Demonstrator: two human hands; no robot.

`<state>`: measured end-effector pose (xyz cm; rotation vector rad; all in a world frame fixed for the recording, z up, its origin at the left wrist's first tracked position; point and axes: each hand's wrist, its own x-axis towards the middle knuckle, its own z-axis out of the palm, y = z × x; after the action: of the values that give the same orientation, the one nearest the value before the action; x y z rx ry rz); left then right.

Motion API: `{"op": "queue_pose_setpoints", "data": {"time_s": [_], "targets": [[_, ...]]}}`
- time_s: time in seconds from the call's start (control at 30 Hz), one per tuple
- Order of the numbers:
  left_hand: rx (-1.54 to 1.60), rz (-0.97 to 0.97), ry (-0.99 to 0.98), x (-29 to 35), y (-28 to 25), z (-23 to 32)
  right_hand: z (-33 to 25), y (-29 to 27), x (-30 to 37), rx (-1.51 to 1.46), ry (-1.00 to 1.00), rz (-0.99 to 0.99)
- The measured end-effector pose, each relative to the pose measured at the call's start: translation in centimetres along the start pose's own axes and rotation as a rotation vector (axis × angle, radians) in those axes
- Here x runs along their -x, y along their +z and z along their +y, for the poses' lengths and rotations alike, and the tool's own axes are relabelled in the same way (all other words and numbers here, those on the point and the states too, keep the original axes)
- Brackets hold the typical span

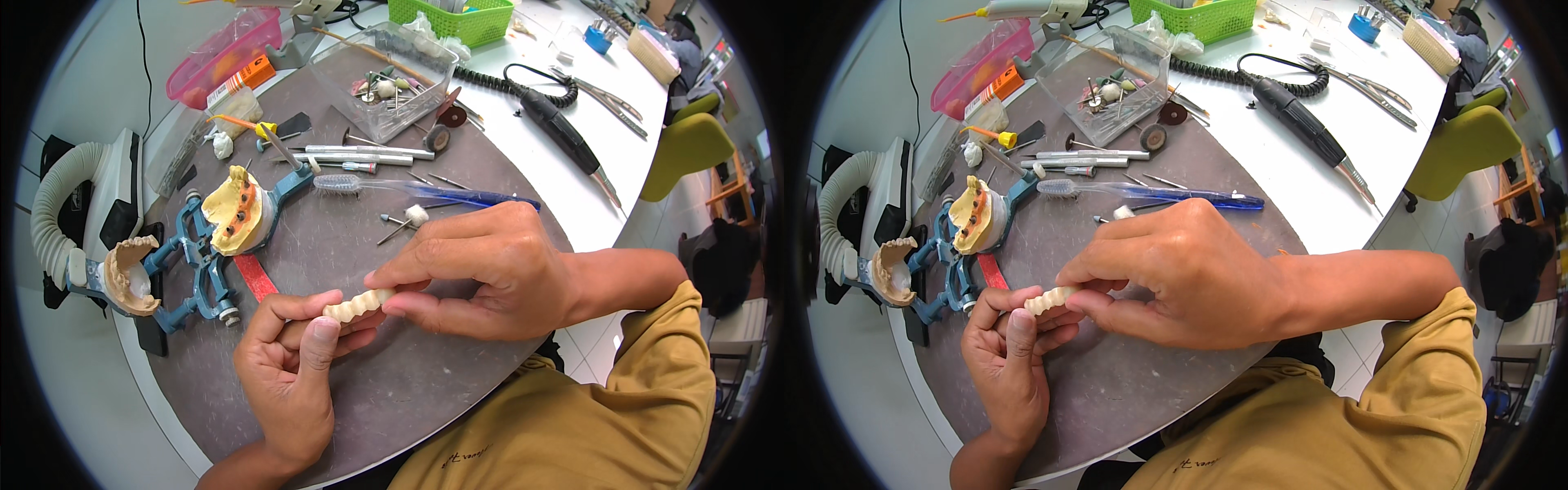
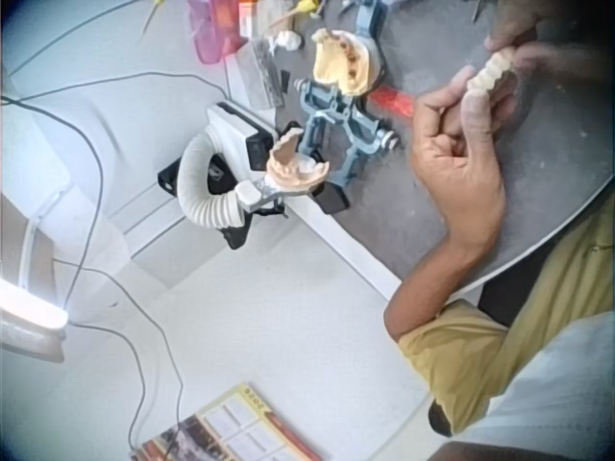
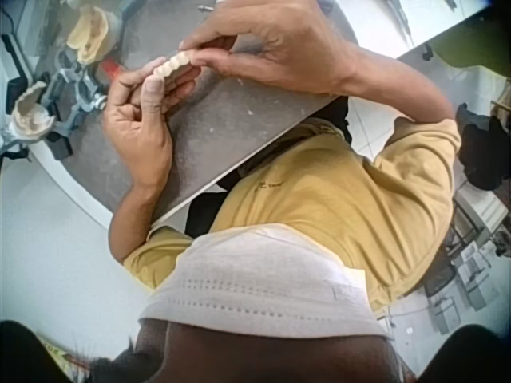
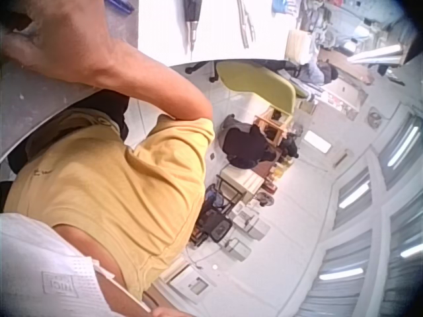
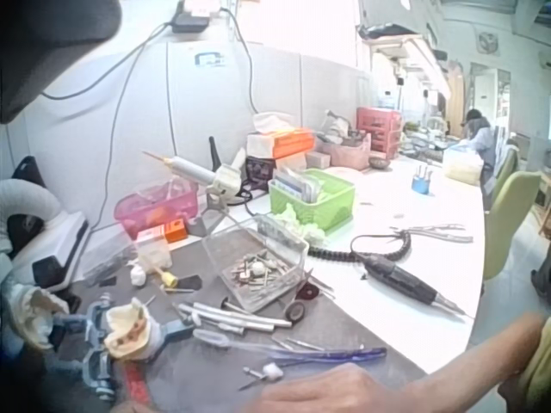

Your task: The person cleans a dental bridge with a brush and grinds its inner and outer surfaces using a rotary tool.

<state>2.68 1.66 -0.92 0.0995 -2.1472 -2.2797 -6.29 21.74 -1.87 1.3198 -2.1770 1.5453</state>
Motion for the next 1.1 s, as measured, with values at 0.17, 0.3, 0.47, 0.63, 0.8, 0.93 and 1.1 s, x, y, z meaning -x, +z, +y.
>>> {"op": "queue_pose_setpoints", "data": {"time_s": [0.17,0.3,0.47,0.63,0.8,0.93,1.1], "targets": [[-0.015,0.007,0.003,0.1,0.0,0.0,-0.1,-0.1,0.0,-0.004,0.007,-0.015],[-0.010,-0.001,0.007,0.1,-0.1,0.0,-0.3,-0.1,-0.2,-0.015,0.024,-0.021],[0.012,0.009,0.030,0.0,0.1,0.0,0.0,-0.1,0.0,-0.040,0.032,-0.036],[-0.259,-0.011,0.055,0.0,-0.1,0.2,0.2,0.0,0.2,0.044,-0.016,-0.071],[-0.756,-0.004,0.351,-1.7,-1.4,0.2,-1.5,-4.9,-0.2,0.453,-0.135,0.044],[-0.951,0.068,0.405,-1.8,-0.6,0.9,0.0,-12.6,0.8,0.807,-0.047,0.117],[-0.986,0.028,0.345,-1.5,-0.8,1.2,1.9,-17.0,5.1,1.026,0.074,-0.263]]}}
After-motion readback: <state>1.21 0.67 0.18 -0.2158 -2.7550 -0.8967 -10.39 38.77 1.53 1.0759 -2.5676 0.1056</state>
